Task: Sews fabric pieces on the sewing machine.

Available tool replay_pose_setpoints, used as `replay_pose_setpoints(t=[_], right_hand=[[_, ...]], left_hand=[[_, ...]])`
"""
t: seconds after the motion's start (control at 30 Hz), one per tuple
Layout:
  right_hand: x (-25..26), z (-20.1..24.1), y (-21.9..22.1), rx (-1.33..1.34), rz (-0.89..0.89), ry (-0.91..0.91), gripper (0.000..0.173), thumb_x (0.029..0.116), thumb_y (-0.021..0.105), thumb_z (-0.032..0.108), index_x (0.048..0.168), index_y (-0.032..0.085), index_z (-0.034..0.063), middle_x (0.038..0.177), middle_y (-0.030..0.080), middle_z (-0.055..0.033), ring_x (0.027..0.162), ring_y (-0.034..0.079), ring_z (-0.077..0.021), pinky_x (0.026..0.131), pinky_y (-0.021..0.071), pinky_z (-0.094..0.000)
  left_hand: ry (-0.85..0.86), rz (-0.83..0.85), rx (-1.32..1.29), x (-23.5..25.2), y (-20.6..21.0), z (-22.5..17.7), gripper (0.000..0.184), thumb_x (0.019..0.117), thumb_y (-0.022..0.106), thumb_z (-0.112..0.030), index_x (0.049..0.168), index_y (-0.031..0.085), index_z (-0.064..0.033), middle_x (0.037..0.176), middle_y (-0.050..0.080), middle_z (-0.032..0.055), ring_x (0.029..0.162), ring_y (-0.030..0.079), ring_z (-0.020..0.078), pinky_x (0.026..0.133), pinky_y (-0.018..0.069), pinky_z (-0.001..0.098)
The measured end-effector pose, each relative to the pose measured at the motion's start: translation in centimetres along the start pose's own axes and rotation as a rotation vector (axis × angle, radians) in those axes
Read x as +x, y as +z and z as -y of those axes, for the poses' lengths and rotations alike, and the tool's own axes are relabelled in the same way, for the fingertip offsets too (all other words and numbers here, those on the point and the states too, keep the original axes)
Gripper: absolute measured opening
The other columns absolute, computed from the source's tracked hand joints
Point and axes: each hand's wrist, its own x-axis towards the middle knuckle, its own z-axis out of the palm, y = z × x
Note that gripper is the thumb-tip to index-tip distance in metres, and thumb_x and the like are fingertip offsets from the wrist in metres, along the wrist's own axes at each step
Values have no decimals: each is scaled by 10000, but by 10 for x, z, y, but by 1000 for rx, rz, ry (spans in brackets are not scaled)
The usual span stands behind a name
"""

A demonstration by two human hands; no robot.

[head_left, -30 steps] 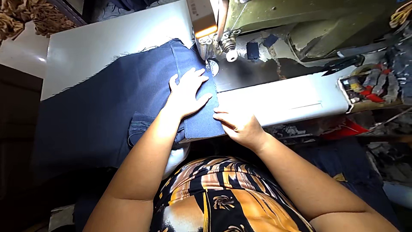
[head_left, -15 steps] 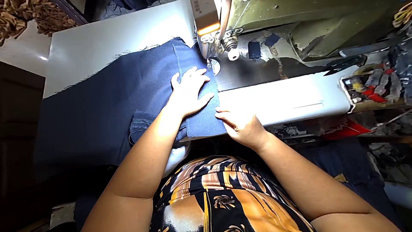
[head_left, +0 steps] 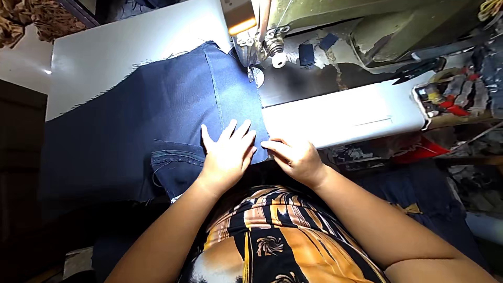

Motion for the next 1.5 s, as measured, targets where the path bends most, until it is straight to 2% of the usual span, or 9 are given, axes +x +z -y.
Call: replay_pose_setpoints(t=[0.2,0.3,0.47,0.57,0.67,0.9,1.1,1.33,1.5], right_hand=[[0,-2,1,18,4,-18,231,955,609,145,1073,806,136,1068,742,-99,992,692,-238,785,530,-424],[0,-3,-1,63,-5,-39,221,954,603,108,1046,801,81,1054,755,-102,1089,701,-243,928,565,-384],[0,-3,-1,50,-8,-51,224,937,612,106,1046,808,93,1075,755,-132,1029,719,-242,875,576,-371],[2,-2,-1,34,16,-42,220,961,616,143,1055,814,145,1158,744,-127,1104,699,-252,942,553,-403],[3,-2,-1,31,30,-34,230,955,609,140,1060,814,149,1141,748,-117,1083,705,-248,907,558,-416],[1,-1,-2,33,27,17,239,957,593,130,1065,805,104,1100,740,-129,1018,701,-242,837,552,-396],[4,-1,-4,79,22,7,230,970,581,102,1027,796,44,1215,734,-148,1124,711,-239,948,571,-352],[8,1,-10,67,134,52,248,979,564,134,1055,792,75,1224,731,-118,1129,699,-238,942,559,-404],[13,3,-14,73,167,60,234,971,577,124,1041,794,74,1211,734,-114,1080,715,-220,893,580,-372]], left_hand=[[87,-1,-120,7,3,17,440,1019,458,-359,1403,642,-250,1485,571,45,1413,474,357,1077,155,835],[108,-10,-113,8,4,18,433,1022,447,-368,1384,658,-259,1479,578,33,1449,442,342,1083,141,840],[125,36,-138,9,1,16,418,1001,443,-312,1311,693,-188,1579,490,-33,1548,302,277,1090,88,854],[151,9,-147,9,2,17,404,999,444,-283,1281,704,-155,1524,552,-17,1512,381,258,1094,98,849],[157,-5,-143,11,3,17,418,984,455,-280,1311,690,-169,1452,610,10,1457,460,276,1077,120,860],[164,19,-149,14,2,17,432,973,455,-281,1317,692,-170,1501,571,-1,1499,397,284,1077,100,860],[177,46,-144,15,2,18,442,993,439,-298,1352,675,-192,1506,568,-17,1498,403,254,1096,88,853],[196,20,-161,16,3,20,434,991,443,-290,1336,684,-184,1480,590,-12,1483,425,260,1088,99,856],[200,13,-162,16,3,20,428,993,446,-298,1327,688,-185,1475,594,-8,1475,435,265,1083,116,856]])
